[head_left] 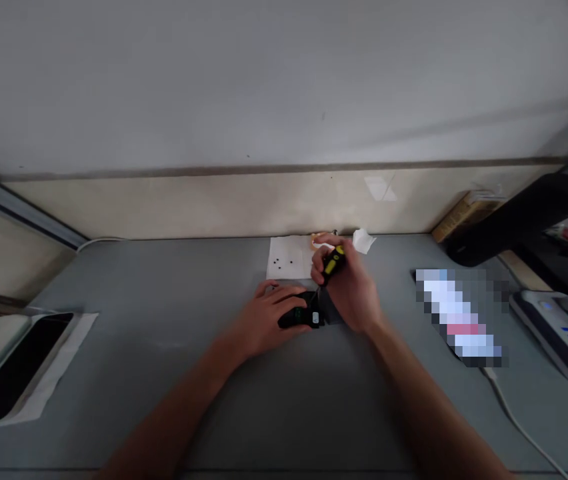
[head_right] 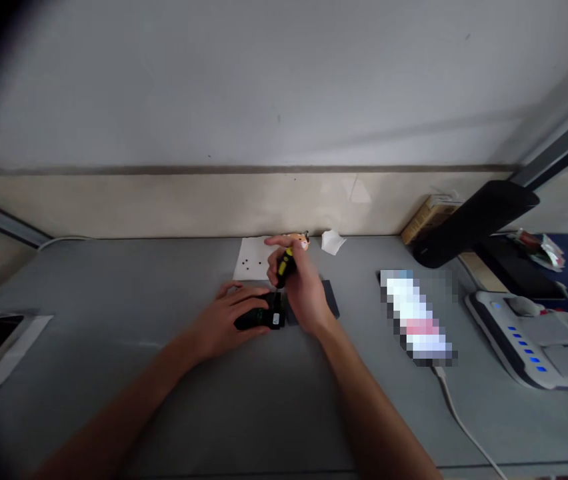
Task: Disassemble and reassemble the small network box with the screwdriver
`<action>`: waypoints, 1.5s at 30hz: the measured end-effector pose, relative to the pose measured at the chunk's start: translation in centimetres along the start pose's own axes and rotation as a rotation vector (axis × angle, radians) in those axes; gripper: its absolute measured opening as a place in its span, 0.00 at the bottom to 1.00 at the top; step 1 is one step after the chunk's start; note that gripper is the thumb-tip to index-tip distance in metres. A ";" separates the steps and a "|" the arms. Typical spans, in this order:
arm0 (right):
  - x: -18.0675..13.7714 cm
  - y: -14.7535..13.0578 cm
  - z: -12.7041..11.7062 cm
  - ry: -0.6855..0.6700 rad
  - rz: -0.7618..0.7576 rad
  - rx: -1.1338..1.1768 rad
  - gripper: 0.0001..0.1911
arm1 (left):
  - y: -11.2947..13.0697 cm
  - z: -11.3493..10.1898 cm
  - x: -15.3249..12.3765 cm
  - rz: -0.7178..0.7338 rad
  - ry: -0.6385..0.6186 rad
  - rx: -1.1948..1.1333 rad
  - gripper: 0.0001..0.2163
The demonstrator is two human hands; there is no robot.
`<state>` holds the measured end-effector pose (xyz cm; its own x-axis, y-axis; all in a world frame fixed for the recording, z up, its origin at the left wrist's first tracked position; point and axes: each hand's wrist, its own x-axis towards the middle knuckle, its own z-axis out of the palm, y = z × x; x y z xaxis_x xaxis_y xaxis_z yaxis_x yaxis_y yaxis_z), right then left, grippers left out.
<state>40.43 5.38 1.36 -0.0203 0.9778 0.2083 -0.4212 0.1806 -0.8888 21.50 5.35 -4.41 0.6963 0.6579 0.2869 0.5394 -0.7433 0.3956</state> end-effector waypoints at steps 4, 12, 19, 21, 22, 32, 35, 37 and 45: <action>-0.2 -0.6 -0.2 0.010 0.015 -0.005 0.23 | 0.1 0.0 0.0 -0.028 -0.017 0.001 0.12; 0.2 -0.4 0.0 0.045 -0.016 -0.104 0.25 | 0.3 0.1 0.1 -0.059 -0.013 0.007 0.11; 0.0 -0.4 -0.2 0.048 -0.007 -0.081 0.25 | 0.2 0.0 0.0 -0.024 -0.007 0.016 0.12; 0.1 -0.1 -0.4 0.083 -0.019 -0.117 0.27 | 0.3 -0.2 0.0 -0.026 -0.018 0.011 0.12; 0.1 0.1 -0.4 0.091 -0.033 -0.139 0.28 | 0.3 -0.3 0.0 -0.026 -0.021 0.006 0.12; 0.1 -0.3 -0.5 0.060 -0.002 -0.009 0.24 | 0.2 -0.3 0.0 0.006 -0.005 0.024 0.13; 0.2 -0.1 -0.5 0.126 0.009 -0.045 0.28 | 0.0 -0.3 0.0 0.031 0.001 0.020 0.14; 0.2 0.1 -0.4 0.174 -0.022 -0.083 0.29 | 0.0 -0.4 0.0 0.040 0.004 0.022 0.14; 0.4 0.3 -0.1 0.063 -0.020 0.077 0.20 | 0.0 -0.2 -0.1 0.078 0.038 0.064 0.14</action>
<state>40.42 5.86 1.16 0.0451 0.9794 0.1970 -0.4894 0.1936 -0.8503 21.31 5.37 -4.24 0.7191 0.6014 0.3483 0.5148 -0.7976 0.3143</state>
